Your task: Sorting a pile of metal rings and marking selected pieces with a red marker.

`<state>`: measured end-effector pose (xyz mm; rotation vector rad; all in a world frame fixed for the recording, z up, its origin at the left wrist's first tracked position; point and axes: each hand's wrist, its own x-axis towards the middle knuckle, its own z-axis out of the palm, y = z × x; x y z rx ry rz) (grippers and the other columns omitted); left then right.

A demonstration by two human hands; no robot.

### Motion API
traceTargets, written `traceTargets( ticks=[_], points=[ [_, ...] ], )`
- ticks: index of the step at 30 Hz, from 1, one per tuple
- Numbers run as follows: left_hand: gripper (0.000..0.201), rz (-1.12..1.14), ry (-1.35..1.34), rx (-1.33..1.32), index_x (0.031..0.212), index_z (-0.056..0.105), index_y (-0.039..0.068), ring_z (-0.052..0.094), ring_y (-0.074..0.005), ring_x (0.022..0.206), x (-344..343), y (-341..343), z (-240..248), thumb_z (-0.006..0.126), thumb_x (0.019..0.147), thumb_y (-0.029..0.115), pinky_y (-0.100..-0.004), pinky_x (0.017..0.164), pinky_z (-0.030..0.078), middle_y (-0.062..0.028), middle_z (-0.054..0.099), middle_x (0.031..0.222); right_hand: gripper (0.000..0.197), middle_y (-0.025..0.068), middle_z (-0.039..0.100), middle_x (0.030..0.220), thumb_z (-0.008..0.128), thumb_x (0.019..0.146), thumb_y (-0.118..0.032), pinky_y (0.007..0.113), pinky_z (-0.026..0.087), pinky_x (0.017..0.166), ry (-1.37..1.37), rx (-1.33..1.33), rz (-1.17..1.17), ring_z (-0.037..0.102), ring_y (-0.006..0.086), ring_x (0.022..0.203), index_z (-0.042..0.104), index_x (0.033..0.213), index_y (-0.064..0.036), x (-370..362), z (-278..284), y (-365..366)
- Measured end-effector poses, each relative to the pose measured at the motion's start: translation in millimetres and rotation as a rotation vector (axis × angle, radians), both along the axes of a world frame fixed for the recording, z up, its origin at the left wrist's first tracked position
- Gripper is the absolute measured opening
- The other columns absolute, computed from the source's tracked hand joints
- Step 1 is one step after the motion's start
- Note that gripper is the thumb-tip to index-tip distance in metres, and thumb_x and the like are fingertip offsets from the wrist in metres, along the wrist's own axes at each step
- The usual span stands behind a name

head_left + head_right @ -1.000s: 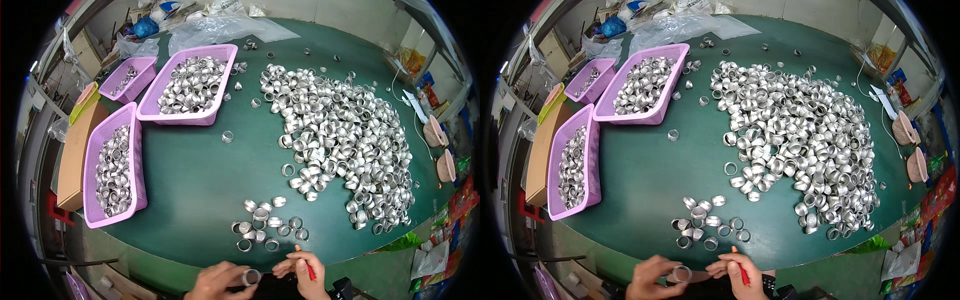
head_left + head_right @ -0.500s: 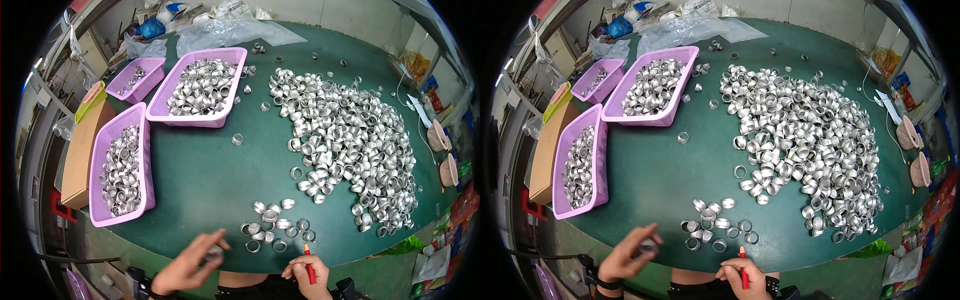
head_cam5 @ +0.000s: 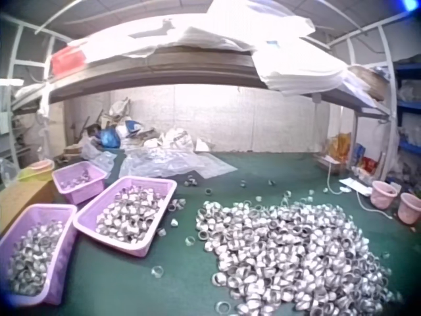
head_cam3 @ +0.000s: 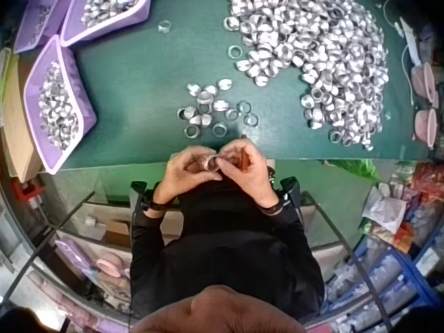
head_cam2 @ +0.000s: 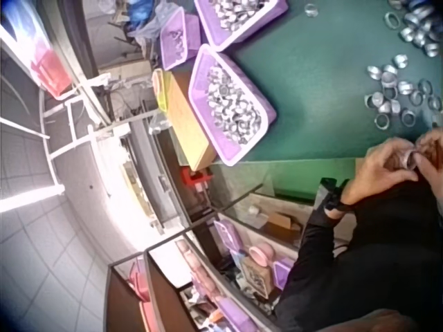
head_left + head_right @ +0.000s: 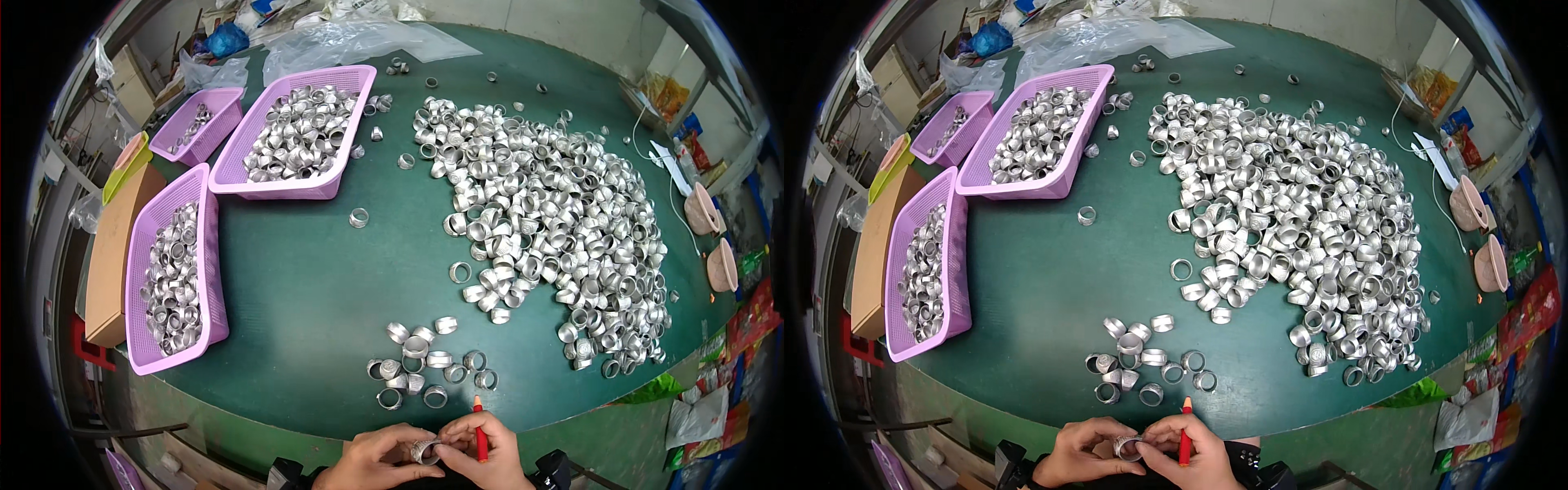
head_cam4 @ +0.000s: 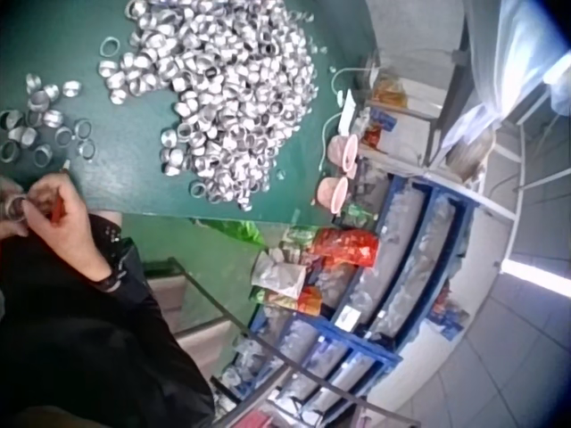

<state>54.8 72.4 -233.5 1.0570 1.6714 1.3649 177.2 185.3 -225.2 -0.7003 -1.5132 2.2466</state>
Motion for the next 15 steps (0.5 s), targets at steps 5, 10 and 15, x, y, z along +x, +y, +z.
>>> traceTargets(
  ticks=[5,10,15],
  points=[
    [0.04,0.079,0.104,0.176,0.092,0.059,0.002,0.057,-0.0177,0.078,1.7,11.7,4.5,0.076,0.056,0.006,-0.0273,0.066,0.046,-0.0086,0.059,0.08,0.015,0.0042,0.053,0.077,0.053,0.08,-0.001,0.021,0.043,0.065,-0.062,0.01,0.002,0.052,0.0086,0.071,0.048,0.093,-0.0001,2.4,1.4,2.8],
    [0.036,0.069,0.158,0.01,0.091,0.06,0.002,0.056,-0.019,0.081,-1.7,9.9,-1.6,0.073,0.058,0.005,-0.0276,0.069,0.044,-0.0089,0.06,0.088,0.014,0.006,0.055,0.077,0.056,0.077,-0.009,0.024,0.041,0.06,-0.13,0.244,-0.042,0.051,0.0152,0.066,0.054,0.089,-0.0009,8.2,-2.2,21.2],
    [0.033,0.006,0.312,-0.031,0.091,0.059,0.002,0.057,-0.0215,0.081,-1.1,12.6,-6.3,0.07,0.06,0.004,-0.0286,0.069,0.044,-0.0086,0.06,0.095,0.012,0.0064,0.055,0.072,0.056,0.073,0.007,0.019,0.038,0.053,-0.104,0.08,-0.153,0.048,0.0065,0.059,0.05,0.081,0.001,-0.6,-10.3,5.0]
  ],
)
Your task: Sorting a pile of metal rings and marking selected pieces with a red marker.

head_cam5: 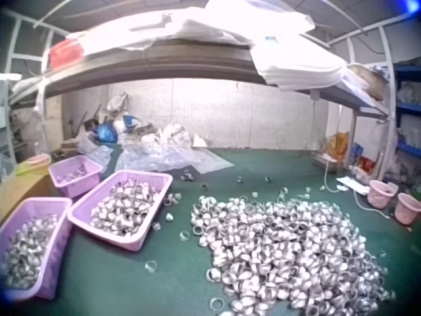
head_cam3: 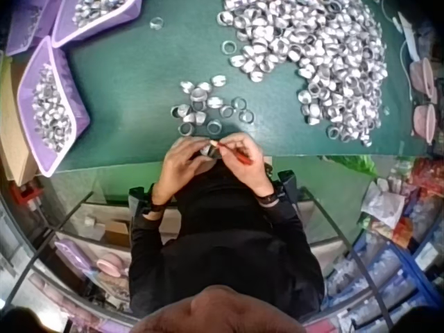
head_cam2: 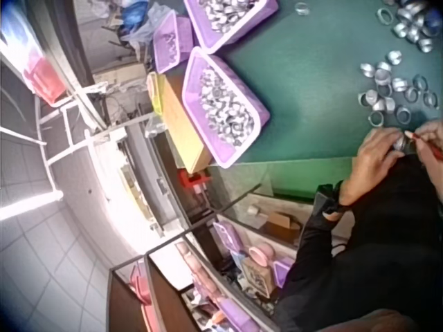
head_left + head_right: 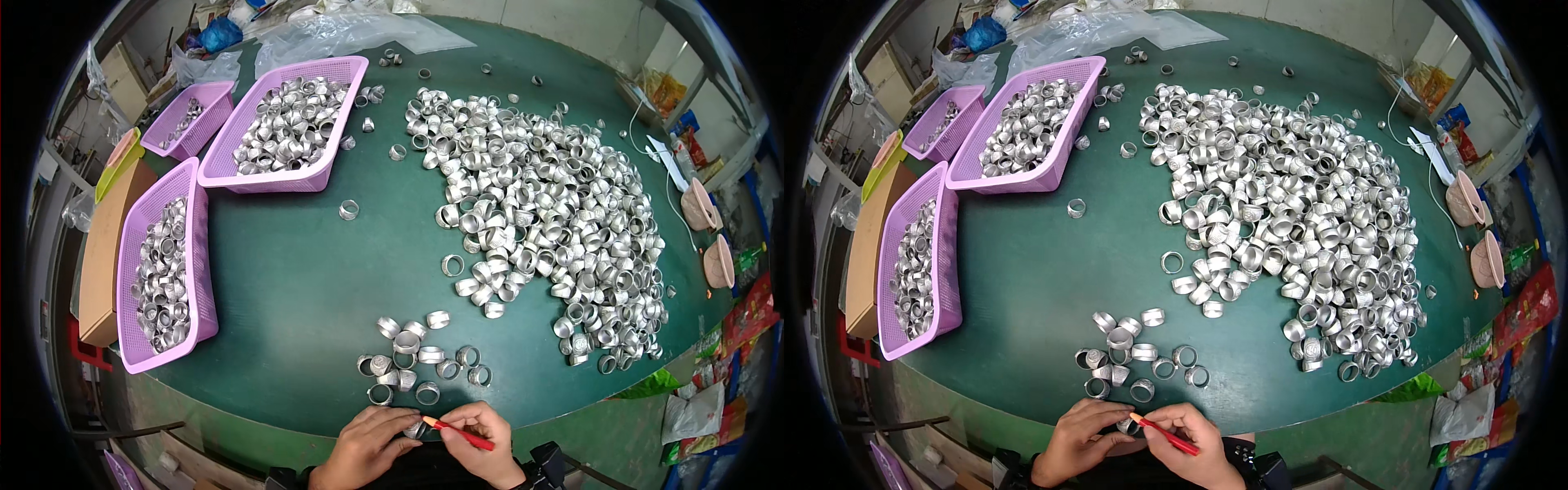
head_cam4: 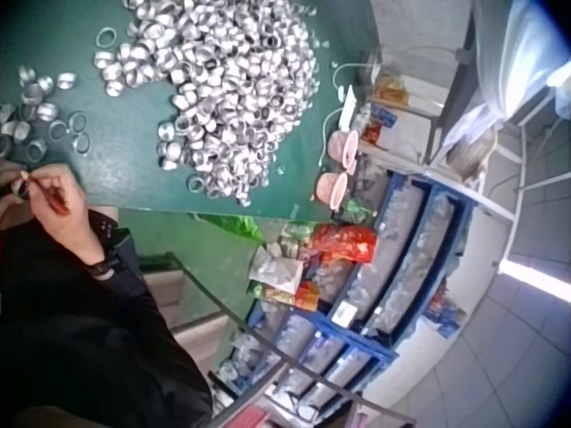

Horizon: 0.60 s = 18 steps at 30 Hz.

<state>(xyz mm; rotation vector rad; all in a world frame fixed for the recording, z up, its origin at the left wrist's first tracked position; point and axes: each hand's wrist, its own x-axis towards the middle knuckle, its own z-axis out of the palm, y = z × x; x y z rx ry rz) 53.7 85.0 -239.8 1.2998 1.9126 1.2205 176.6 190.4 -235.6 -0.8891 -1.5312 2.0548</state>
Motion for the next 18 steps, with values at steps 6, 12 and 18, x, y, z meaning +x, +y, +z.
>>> traceTargets(
  ticks=[6,12,18],
  points=[
    [0.034,0.025,0.036,0.015,0.091,0.059,0.001,0.057,-0.0221,0.081,-2.9,-2.8,-1.4,0.069,0.058,0.003,-0.0295,0.068,0.044,-0.0093,0.06,0.093,0.009,0.0028,0.052,0.067,0.057,0.078,-0.006,0.019,0.038,0.054,0.074,0.279,0.08,0.046,0.0067,0.06,0.052,0.082,0.0,-1.0,-14.0,-4.3],
    [0.034,0.036,0.041,0.021,0.091,0.059,0.0,0.058,-0.0224,0.08,-1.5,-3.4,-2.0,0.068,0.058,0.002,-0.0296,0.068,0.044,-0.0099,0.06,0.092,0.01,0.0034,0.053,0.07,0.058,0.075,-0.001,0.02,0.04,0.057,0.028,0.337,0.105,0.047,0.007,0.062,0.052,0.083,-0.0005,1.5,-12.4,-3.1],
    [0.033,0.036,0.015,0.033,0.09,0.06,0.0,0.058,-0.0231,0.08,-1.6,-3.5,-1.1,0.068,0.058,0.002,-0.0297,0.068,0.043,-0.0098,0.06,0.092,0.013,0.0065,0.052,0.061,0.058,0.072,0.006,0.02,0.038,0.049,0.091,0.188,0.077,0.047,0.0076,0.055,0.048,0.079,0.0001,4.7,-18.5,-2.0]
  ],
)
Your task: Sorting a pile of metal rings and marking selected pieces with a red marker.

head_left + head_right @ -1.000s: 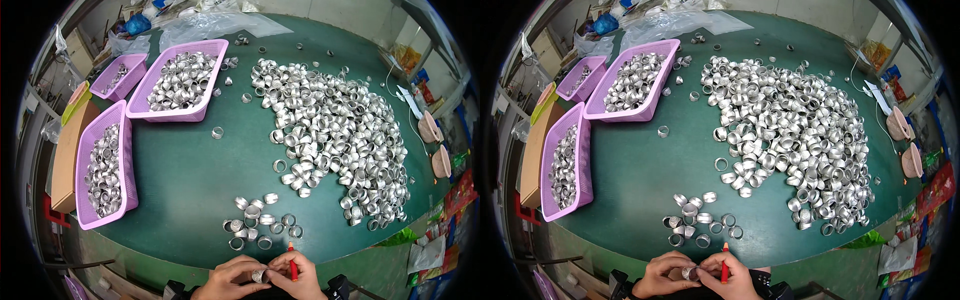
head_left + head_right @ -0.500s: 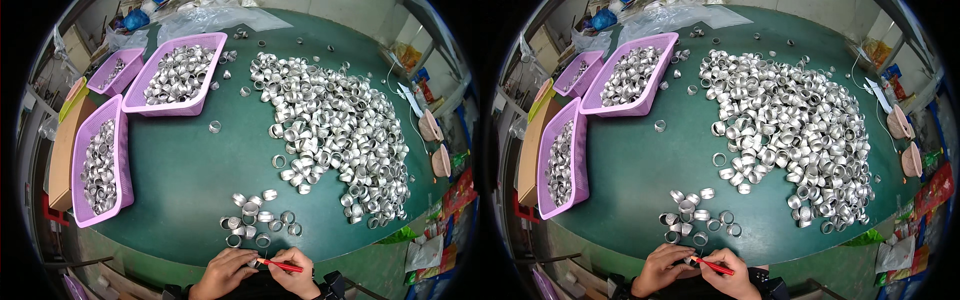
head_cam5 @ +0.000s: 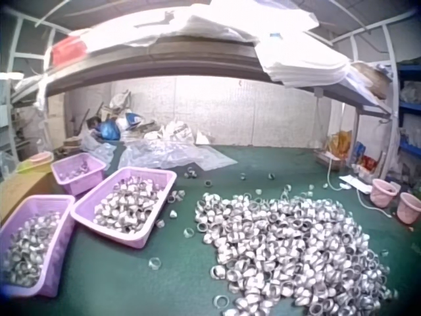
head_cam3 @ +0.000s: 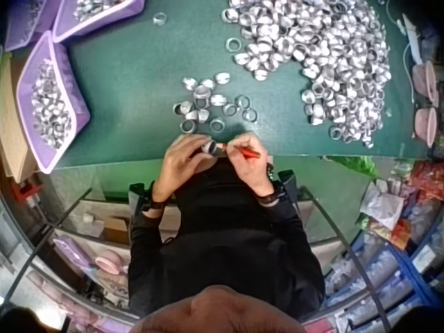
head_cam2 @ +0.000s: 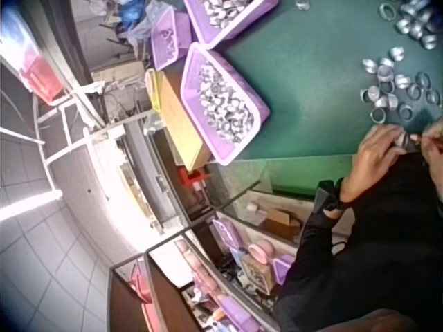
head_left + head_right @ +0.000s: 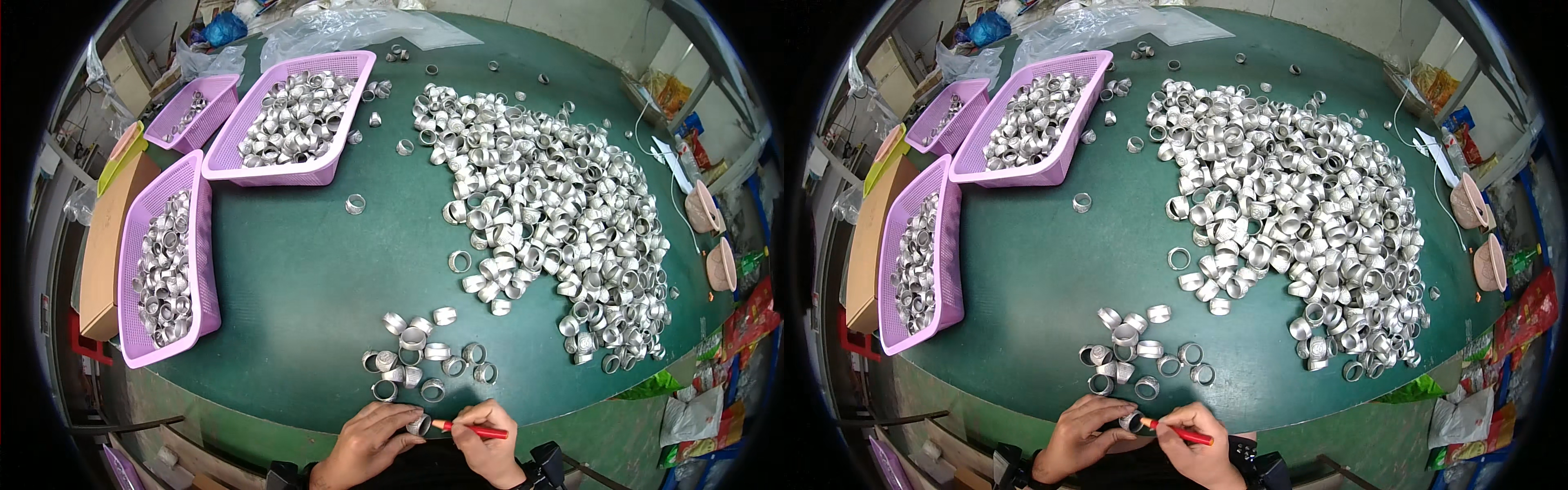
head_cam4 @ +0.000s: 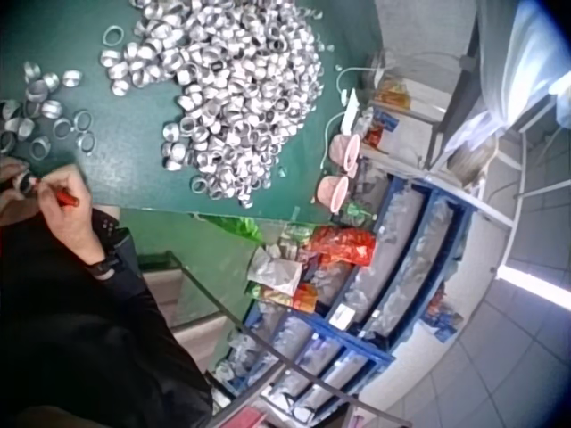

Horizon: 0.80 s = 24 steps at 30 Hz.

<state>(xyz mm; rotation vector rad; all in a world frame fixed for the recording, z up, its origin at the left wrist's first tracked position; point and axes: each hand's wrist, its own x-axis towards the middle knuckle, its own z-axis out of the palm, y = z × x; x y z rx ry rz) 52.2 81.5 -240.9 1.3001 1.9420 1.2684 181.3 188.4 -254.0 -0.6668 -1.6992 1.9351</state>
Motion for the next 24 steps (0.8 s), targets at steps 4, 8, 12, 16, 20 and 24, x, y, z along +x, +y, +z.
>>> traceTargets(
  ticks=[4,8,12,16,20,24],
  points=[
    [0.031,0.089,-0.453,0.058,0.094,0.054,-0.002,0.057,-0.0191,0.082,8.3,-10.1,-7.5,0.067,0.067,0.006,-0.0291,0.073,0.045,-0.012,0.059,0.092,0.02,0.0055,0.055,0.076,0.057,0.075,0.002,0.021,0.042,0.062,-0.039,-0.147,-0.06,0.05,0.0084,0.067,0.051,0.094,-0.0004,-3.5,8.3,-2.7],
    [0.03,0.142,-0.907,0.066,0.097,0.048,-0.004,0.055,-0.0163,0.085,10.3,-23.9,-15.7,0.062,0.076,0.012,-0.0289,0.077,0.046,-0.0129,0.057,0.093,0.029,0.0077,0.057,0.086,0.058,0.073,0.006,0.023,0.045,0.069,0.019,0.017,0.078,0.054,0.0105,0.074,0.05,0.1,-0.0009,-5.7,18.8,-4.4],
    [0.031,0.144,-0.961,0.038,0.098,0.048,-0.004,0.056,-0.0164,0.085,13.1,-22.4,-11.6,0.062,0.076,0.012,-0.0278,0.074,0.047,-0.0119,0.057,0.093,0.026,0.0061,0.057,0.081,0.06,0.071,0.005,0.022,0.046,0.066,-0.096,0.027,0.031,0.055,0.0097,0.073,0.052,0.095,-0.0012,-6.2,20.0,-6.6],
    [0.031,0.174,-0.849,0.048,0.096,0.05,-0.004,0.056,-0.0163,0.084,22.7,-13.0,-4.3,0.065,0.072,0.01,-0.0279,0.073,0.047,-0.0109,0.057,0.091,0.022,0.0043,0.058,0.077,0.061,0.072,0.003,0.021,0.046,0.065,-0.153,0.048,-0.051,0.055,0.0085,0.071,0.054,0.092,-0.0015,-7.9,17.8,-8.7],
    [0.034,0.198,-0.234,0.116,0.092,0.059,0.003,0.055,-0.0218,0.071,16.1,-2.5,19.6,0.07,0.06,0.003,-0.0287,0.06,0.045,-0.0099,0.055,0.08,0.019,0.0042,0.058,0.081,0.059,0.074,0.002,0.02,0.045,0.067,-0.132,-0.003,0.012,0.055,0.0084,0.074,0.054,0.092,-0.0003,-6.6,15.4,-8.0],
    [0.036,0.228,-0.193,0.026,0.093,0.058,0.002,0.055,-0.0218,0.075,17.6,-4.4,24.4,0.07,0.059,0.001,-0.0291,0.064,0.044,-0.0102,0.055,0.082,0.014,0.0065,0.057,0.091,0.049,0.083,-0.001,0.022,0.043,0.074,-0.026,-0.151,0.05,0.053,0.0101,0.083,0.052,0.095,0.0028,-1.4,16.1,-8.2]
  ],
)
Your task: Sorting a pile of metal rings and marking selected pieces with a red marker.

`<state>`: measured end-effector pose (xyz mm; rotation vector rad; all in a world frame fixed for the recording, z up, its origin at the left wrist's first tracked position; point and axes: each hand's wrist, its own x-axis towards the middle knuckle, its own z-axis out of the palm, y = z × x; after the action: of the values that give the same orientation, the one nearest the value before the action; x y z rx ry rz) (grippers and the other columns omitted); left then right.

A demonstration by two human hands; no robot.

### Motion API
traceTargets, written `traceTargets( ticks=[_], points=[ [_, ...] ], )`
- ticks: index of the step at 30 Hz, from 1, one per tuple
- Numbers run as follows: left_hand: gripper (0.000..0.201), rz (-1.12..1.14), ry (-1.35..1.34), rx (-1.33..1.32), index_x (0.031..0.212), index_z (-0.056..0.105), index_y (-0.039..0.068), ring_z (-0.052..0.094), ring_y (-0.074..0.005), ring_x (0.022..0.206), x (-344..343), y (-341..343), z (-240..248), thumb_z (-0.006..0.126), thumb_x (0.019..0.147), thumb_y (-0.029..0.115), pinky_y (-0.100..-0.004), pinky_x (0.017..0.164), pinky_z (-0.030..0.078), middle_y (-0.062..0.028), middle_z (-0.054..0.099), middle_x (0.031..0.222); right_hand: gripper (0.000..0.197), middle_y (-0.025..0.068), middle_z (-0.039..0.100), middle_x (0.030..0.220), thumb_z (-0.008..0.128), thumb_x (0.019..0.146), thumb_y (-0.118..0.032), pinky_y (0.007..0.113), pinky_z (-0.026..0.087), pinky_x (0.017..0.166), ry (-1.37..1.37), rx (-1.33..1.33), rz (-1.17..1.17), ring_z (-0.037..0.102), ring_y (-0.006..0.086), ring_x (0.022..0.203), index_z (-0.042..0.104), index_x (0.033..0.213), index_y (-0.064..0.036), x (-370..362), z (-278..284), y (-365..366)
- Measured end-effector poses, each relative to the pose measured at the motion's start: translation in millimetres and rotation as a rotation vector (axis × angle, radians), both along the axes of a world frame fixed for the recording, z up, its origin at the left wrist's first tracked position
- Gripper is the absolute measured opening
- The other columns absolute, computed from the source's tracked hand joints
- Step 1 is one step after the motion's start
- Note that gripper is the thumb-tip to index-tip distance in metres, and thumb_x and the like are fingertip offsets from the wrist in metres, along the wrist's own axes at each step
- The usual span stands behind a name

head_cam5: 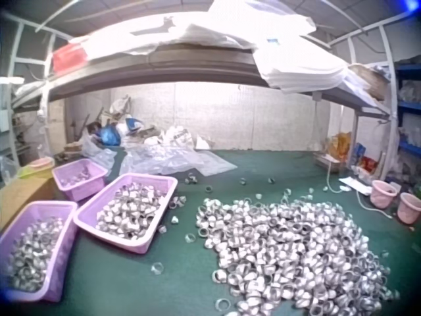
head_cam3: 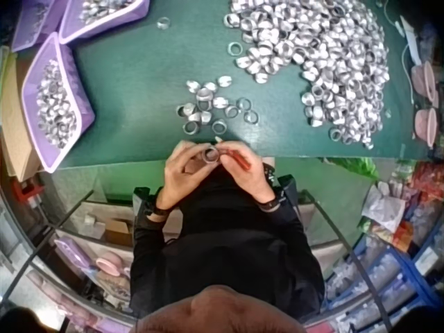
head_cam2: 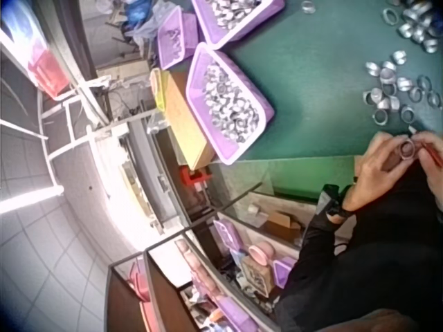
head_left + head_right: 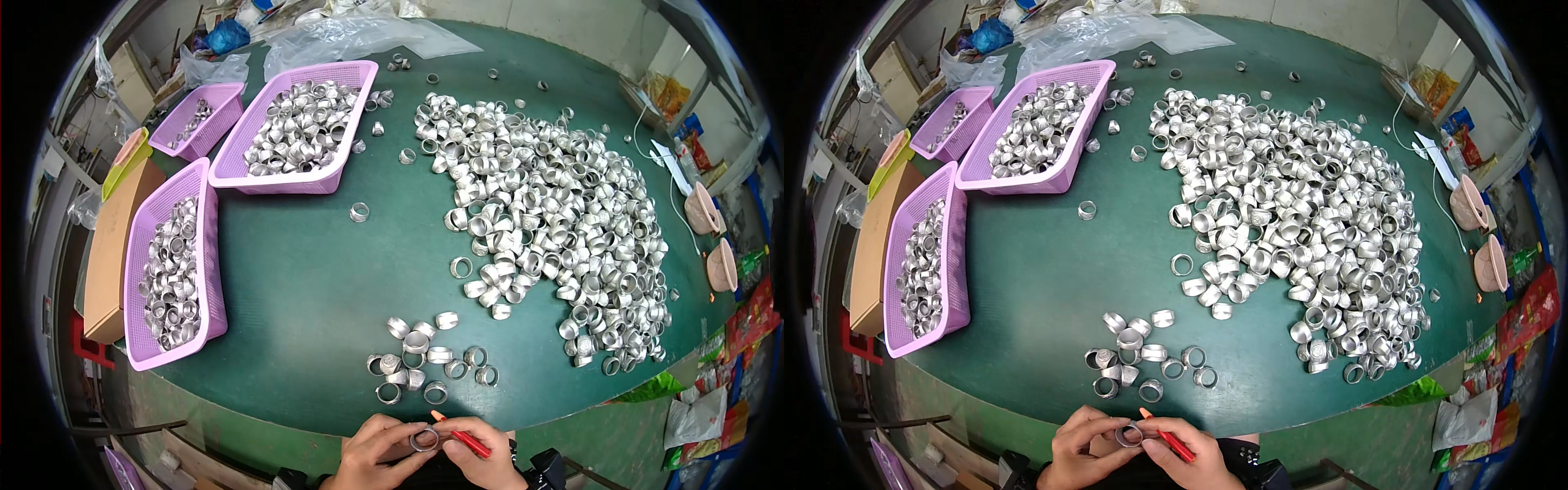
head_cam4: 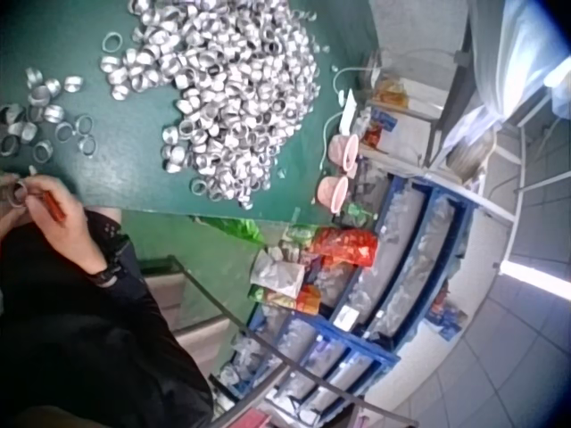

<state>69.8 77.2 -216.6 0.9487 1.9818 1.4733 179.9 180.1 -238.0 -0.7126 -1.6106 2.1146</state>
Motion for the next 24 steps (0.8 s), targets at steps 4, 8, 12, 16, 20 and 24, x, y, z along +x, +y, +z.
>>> traceTargets(
  ticks=[4,8,12,16,20,24],
  points=[
    [0.037,-0.054,0.06,0.053,0.091,0.059,0.001,0.054,-0.0225,0.075,-5.7,1.1,4.0,0.072,0.057,0.001,-0.0286,0.064,0.044,-0.0106,0.054,0.083,0.016,0.0083,0.057,0.088,0.046,0.085,-0.005,0.023,0.044,0.071,0.017,0.047,0.103,0.055,0.0121,0.079,0.05,0.098,0.0027,0.9,4.0,0.3],
    [0.038,-0.04,0.273,0.037,0.09,0.053,-0.003,0.055,-0.0176,0.082,-32.8,-26.1,7.2,0.073,0.059,0.007,-0.0288,0.072,0.045,-0.0124,0.056,0.092,0.014,0.0096,0.06,0.076,0.046,0.085,-0.007,0.024,0.046,0.066,0.064,-0.005,0.022,0.057,0.0145,0.07,0.05,0.096,0.0027,4.6,5.4,2.8],
    [0.031,0.763,0.571,0.129,0.095,0.053,-0.002,0.049,-0.0131,0.076,-115.8,-47.1,14.1,0.064,0.066,-0.002,-0.023,0.068,0.039,-0.0086,0.054,0.091,0.014,0.0106,0.06,0.071,0.049,0.081,-0.001,0.025,0.045,0.056,0.0,0.746,-0.12,0.056,0.0159,0.062,0.049,0.095,0.0009,-1.6,6.2,25.7],
    [0.031,1.041,0.713,-0.22,0.099,0.053,-0.001,0.05,-0.013,0.075,-206.3,-100.6,23.1,0.062,0.073,0.011,-0.0235,0.067,0.041,-0.007,0.056,0.09,0.026,0.0068,0.06,0.074,0.067,0.064,0.002,0.025,0.042,0.054,0.025,0.994,-0.065,0.054,0.0139,0.064,0.051,0.084,-0.0014,-20.1,-2.2,28.1],
    [0.03,0.937,0.916,-0.422,0.099,0.053,0.0,0.051,-0.0222,0.085,-210.7,-102.0,10.7,0.061,0.072,0.01,-0.0301,0.073,0.04,-0.0122,0.055,0.092,0.033,0.0061,0.061,0.078,0.073,0.059,-0.006,0.031,0.039,0.068,-0.126,1.055,-0.126,0.054,0.02,0.069,0.05,0.083,-0.0043,-29.1,-6.3,20.2],
    [0.023,0.347,0.9,-0.14,0.084,0.056,0.001,0.053,-0.0248,0.077,-119.9,-37.4,15.8,0.065,0.063,0.0,-0.0321,0.067,0.042,-0.0104,0.055,0.081,0.044,0.0076,0.057,0.081,0.075,0.056,-0.008,0.033,0.037,0.069,-0.197,1.067,-0.196,0.052,0.0221,0.072,0.044,0.088,-0.0041,-33.9,-11.1,11.9]
  ],
)
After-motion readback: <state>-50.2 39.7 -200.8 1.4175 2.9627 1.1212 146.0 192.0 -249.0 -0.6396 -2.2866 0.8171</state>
